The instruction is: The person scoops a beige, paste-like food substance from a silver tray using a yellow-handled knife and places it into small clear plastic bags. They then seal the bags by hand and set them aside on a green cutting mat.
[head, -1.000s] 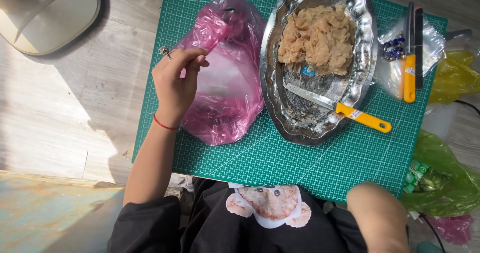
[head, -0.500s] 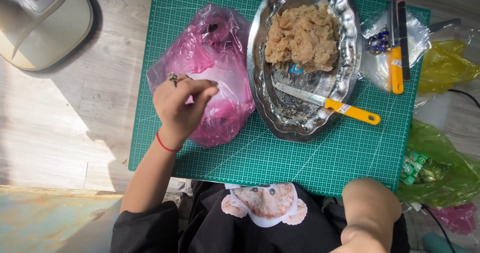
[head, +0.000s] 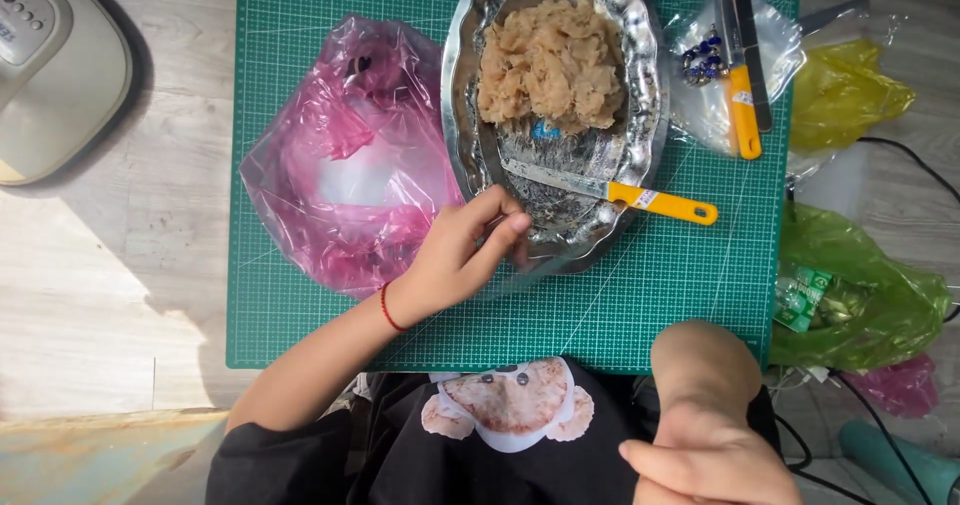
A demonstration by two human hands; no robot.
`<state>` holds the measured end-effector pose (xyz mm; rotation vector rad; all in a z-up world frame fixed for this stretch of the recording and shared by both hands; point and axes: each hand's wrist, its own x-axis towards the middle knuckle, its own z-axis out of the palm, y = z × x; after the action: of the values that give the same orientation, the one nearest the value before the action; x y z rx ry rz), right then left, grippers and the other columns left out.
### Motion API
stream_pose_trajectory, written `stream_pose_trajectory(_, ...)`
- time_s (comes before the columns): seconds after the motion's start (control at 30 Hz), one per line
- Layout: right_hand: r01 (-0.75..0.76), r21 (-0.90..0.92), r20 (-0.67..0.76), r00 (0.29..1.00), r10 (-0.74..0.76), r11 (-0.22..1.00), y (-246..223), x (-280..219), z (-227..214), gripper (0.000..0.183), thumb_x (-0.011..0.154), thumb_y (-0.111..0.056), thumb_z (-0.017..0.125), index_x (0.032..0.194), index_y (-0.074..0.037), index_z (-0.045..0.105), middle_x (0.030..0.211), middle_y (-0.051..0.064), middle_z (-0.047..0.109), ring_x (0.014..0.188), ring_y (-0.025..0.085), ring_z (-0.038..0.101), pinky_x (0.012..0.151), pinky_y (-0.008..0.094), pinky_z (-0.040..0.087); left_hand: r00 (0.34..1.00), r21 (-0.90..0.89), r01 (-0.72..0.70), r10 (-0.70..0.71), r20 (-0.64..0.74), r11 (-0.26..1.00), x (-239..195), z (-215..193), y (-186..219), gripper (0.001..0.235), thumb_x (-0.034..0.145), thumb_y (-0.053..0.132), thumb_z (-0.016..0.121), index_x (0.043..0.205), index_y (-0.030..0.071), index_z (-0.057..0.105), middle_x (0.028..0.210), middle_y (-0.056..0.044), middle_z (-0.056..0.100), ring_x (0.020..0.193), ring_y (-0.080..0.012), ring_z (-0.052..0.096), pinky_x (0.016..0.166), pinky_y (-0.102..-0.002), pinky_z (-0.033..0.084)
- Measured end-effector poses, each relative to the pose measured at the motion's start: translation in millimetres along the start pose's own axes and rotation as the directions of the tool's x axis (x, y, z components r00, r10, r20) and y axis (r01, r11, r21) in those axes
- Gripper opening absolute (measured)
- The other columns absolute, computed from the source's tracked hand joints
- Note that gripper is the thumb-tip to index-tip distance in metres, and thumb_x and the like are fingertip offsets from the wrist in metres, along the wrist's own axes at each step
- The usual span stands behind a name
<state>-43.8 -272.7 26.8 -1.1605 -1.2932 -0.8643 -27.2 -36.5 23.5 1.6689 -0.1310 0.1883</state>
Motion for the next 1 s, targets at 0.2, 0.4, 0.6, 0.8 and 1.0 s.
stream_pose_trajectory(0.2, -0.071, 0.022, 0.126, 0.990, 0.067, 0.997, -21, -37, 36, 0.024, 0.071, 0.001, 0.051, 0.056, -0.014, 0.040, 0.053, -0.008, 0.042, 0.044, 0.007, 0.049, 0.045, 0.011, 0.049, 0.975, 0.020, 0.029, -0.024, -0.219, 0.999, -4, 2, -27, 0.014, 0.089, 0.016, 0.052, 0.077, 0.008, 0.053, 0.039, -0.001, 0.048, 0.035, -0.0143, 0.041, 0.043, -0.023, 0.038)
stream_pose_trajectory(0.4, -0.143, 0.040, 0.248, 0.960, 0.129, 0.989, 2, -25, 29, 0.016, 0.071, -0.009, 0.056, 0.074, -0.013, 0.040, 0.068, -0.001, 0.044, 0.058, 0.014, 0.050, 0.055, 0.021, 0.048, 0.951, -0.024, -0.012, 0.003, -0.310, 1.000, -5, -3, -35, 0.015, 0.090, 0.010, 0.050, 0.076, 0.006, 0.053, 0.037, 0.001, 0.046, 0.033, -0.0112, 0.041, 0.041, -0.020, 0.038)
stream_pose_trajectory(0.6, -0.223, 0.063, 0.367, 0.912, 0.185, 0.973, 40, 16, 6, 0.031, 0.071, -0.020, 0.061, 0.091, -0.011, 0.039, 0.084, 0.007, 0.045, 0.073, 0.021, 0.051, 0.065, 0.031, 0.048, 0.934, 0.019, -0.036, 0.040, -0.354, 0.999, -8, -3, -41, 0.013, 0.089, 0.009, 0.050, 0.078, 0.006, 0.054, 0.037, 0.000, 0.045, 0.034, -0.0107, 0.041, 0.041, -0.020, 0.037)
stream_pose_trajectory(0.8, -0.302, 0.117, 0.476, 0.853, 0.213, 0.946, 80, 42, 7, 0.051, 0.071, -0.030, 0.066, 0.109, -0.009, 0.039, 0.100, 0.015, 0.047, 0.087, 0.029, 0.052, 0.075, 0.041, 0.047, 0.801, 0.757, -0.386, 0.598, -0.008, 0.527, -13, -4, -28, 0.014, 0.077, 0.016, 0.068, 0.074, 0.007, 0.059, 0.041, -0.001, 0.046, 0.030, -0.0139, 0.041, 0.037, -0.023, 0.038)
stream_pose_trajectory(1.0, -0.356, 0.142, 0.565, 0.795, 0.220, 0.924, 97, 30, 31, 0.068, 0.071, -0.038, 0.070, 0.123, -0.008, 0.038, 0.113, 0.021, 0.048, 0.099, 0.035, 0.053, 0.084, 0.050, 0.046, 0.657, 0.616, -0.581, 0.753, -0.030, 0.532, -13, 4, 18, 0.012, 0.075, 0.019, 0.073, 0.079, 0.012, 0.064, 0.051, 0.000, 0.049, 0.039, -0.0114, 0.040, 0.044, -0.022, 0.039)
